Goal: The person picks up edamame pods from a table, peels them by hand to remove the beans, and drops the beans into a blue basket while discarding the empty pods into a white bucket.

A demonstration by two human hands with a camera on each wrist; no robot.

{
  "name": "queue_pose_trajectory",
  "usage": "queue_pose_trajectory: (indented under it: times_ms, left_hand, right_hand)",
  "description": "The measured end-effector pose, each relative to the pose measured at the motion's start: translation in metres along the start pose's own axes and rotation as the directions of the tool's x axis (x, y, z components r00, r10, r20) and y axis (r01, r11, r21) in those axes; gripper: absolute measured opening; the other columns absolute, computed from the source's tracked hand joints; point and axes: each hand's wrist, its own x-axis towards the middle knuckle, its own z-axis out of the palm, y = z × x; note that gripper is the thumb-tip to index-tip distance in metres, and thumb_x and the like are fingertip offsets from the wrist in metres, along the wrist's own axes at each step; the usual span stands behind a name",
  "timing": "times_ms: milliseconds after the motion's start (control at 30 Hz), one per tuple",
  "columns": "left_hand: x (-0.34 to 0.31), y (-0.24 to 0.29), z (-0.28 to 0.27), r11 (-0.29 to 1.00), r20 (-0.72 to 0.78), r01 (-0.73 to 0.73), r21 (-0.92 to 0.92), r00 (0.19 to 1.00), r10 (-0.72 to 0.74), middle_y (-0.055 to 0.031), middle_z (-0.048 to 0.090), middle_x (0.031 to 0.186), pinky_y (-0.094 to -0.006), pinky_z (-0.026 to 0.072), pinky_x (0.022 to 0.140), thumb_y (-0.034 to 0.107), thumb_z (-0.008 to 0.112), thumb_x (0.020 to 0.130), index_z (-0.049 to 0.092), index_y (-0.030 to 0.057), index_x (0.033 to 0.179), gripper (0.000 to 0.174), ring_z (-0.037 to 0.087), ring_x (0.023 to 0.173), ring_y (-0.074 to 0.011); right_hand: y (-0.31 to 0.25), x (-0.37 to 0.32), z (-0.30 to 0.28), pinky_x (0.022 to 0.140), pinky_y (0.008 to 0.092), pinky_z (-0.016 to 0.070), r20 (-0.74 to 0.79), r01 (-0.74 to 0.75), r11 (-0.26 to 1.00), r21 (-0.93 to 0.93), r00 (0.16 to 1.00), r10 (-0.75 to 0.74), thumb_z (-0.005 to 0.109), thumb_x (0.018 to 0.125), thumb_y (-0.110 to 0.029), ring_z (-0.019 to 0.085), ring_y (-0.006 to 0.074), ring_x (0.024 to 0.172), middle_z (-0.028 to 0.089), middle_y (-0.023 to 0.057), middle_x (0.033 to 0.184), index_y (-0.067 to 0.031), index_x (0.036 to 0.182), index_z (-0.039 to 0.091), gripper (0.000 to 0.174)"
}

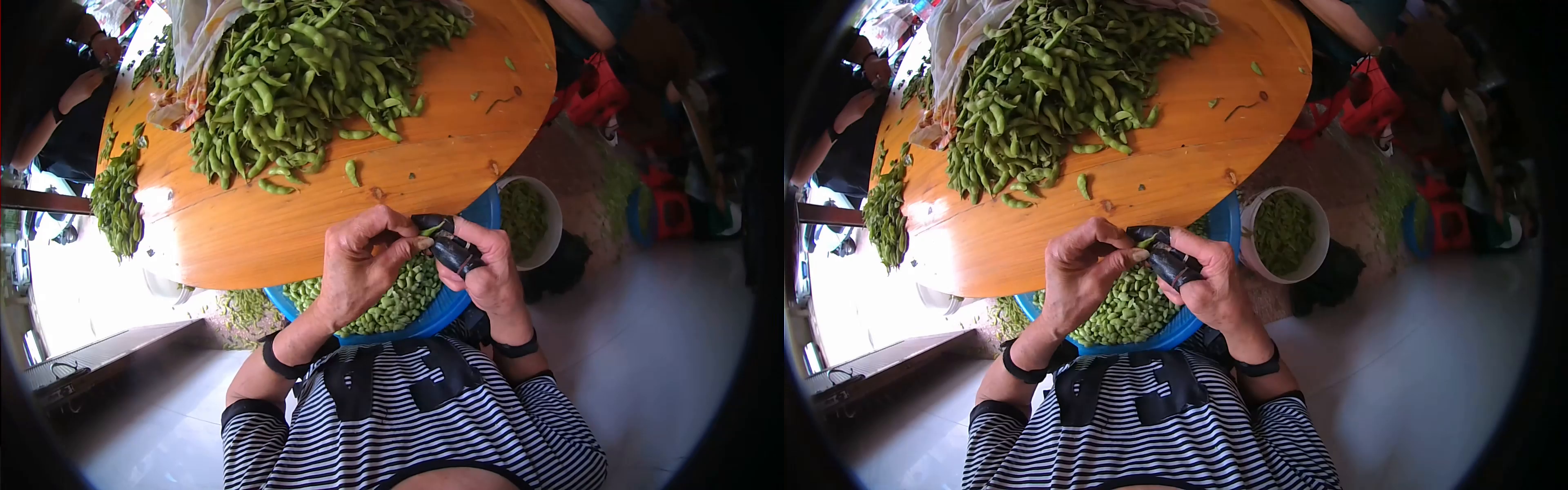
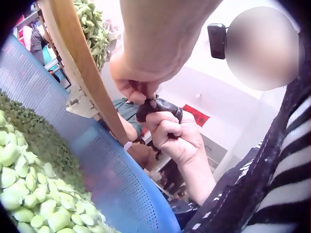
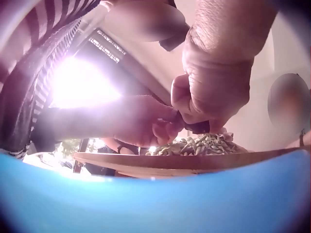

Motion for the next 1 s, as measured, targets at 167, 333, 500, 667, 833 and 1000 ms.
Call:
queue_pose_trajectory:
  times_ms: [167,333,500,667,833,1000]
  left_hand:
    - [0.003,0.012,-0.003,0.789,0.112,0.339,-0.513,0.937,-0.331,-0.0021,0.061,0.072,-0.0207,0.0407,0.05,-0.003,0.069,0.086,0.055,0.0044,0.089,0.016,0.054,0.058,-0.0071]
    - [-0.001,0.004,0.003,0.778,0.113,0.313,-0.544,0.947,-0.302,-0.0011,0.059,0.073,-0.0198,0.0395,0.05,-0.001,0.068,0.087,0.055,0.0052,0.091,0.015,0.053,0.059,-0.0068]
    - [-0.008,0.005,0.018,0.957,-0.046,0.033,-0.289,0.998,-0.049,-0.0029,0.06,0.083,-0.0217,0.0469,0.067,-0.006,0.065,0.088,0.058,-0.0017,0.095,0.01,0.058,0.077,-0.0088]
    - [-0.011,-0.011,0.021,0.985,-0.109,-0.115,-0.127,0.989,0.102,-0.0033,0.059,0.084,-0.0241,0.0491,0.07,-0.01,0.065,0.086,0.058,-0.003,0.096,0.014,0.059,0.079,-0.0107]
    - [-0.012,-0.009,0.019,0.978,-0.11,-0.045,-0.204,0.994,0.023,-0.002,0.059,0.084,-0.0229,0.0477,0.067,-0.009,0.065,0.086,0.056,0.0006,0.093,0.015,0.058,0.077,-0.0096]
    - [-0.005,-0.004,0.006,0.605,0.216,0.385,-0.696,0.917,-0.336,0.0014,0.058,0.08,-0.02,0.033,0.052,0.0,0.066,0.088,0.053,0.0078,0.094,0.016,0.051,0.064,-0.0074]
  right_hand:
    - [0.001,0.0,-0.005,0.046,0.0206,0.0372,0.023,0.0,0.996,0.086,1.0,-0.002,0.036,0.079,0.005,0.045,0.0043,0.053,0.05,-0.0005,0.061,0.0054,0.091,0.06,0.027]
    - [0.004,-0.003,-0.005,0.046,0.0202,0.0356,0.009,0.082,0.996,-0.048,0.997,-0.081,0.036,0.082,0.004,0.043,0.0039,0.052,0.049,-0.0005,0.062,0.0073,0.095,0.06,0.028]
    - [0.001,-0.008,-0.01,0.046,0.0203,0.0356,0.046,-0.059,0.984,0.171,0.998,0.052,0.036,0.079,0.004,0.041,0.0043,0.053,0.048,-0.0007,0.063,0.0089,0.102,0.06,0.033]
    - [0.002,-0.007,-0.003,0.047,0.0203,0.0357,-0.003,-0.036,0.979,0.201,0.999,0.037,0.037,0.079,0.001,0.04,0.0044,0.054,0.047,-0.0009,0.064,0.0089,0.104,0.06,0.035]
    - [0.01,-0.005,-0.004,0.048,0.0204,0.0356,0.008,-0.011,0.992,0.128,1.0,0.01,0.038,0.079,0.003,0.042,0.0043,0.054,0.047,-0.001,0.064,0.0035,0.085,0.057,0.019]
    - [0.007,-0.003,-0.006,0.048,0.0203,0.0354,0.038,0.059,0.995,0.076,0.997,-0.062,0.039,0.08,0.005,0.043,0.0042,0.053,0.046,-0.0001,0.064,0.0013,0.077,0.054,0.015]
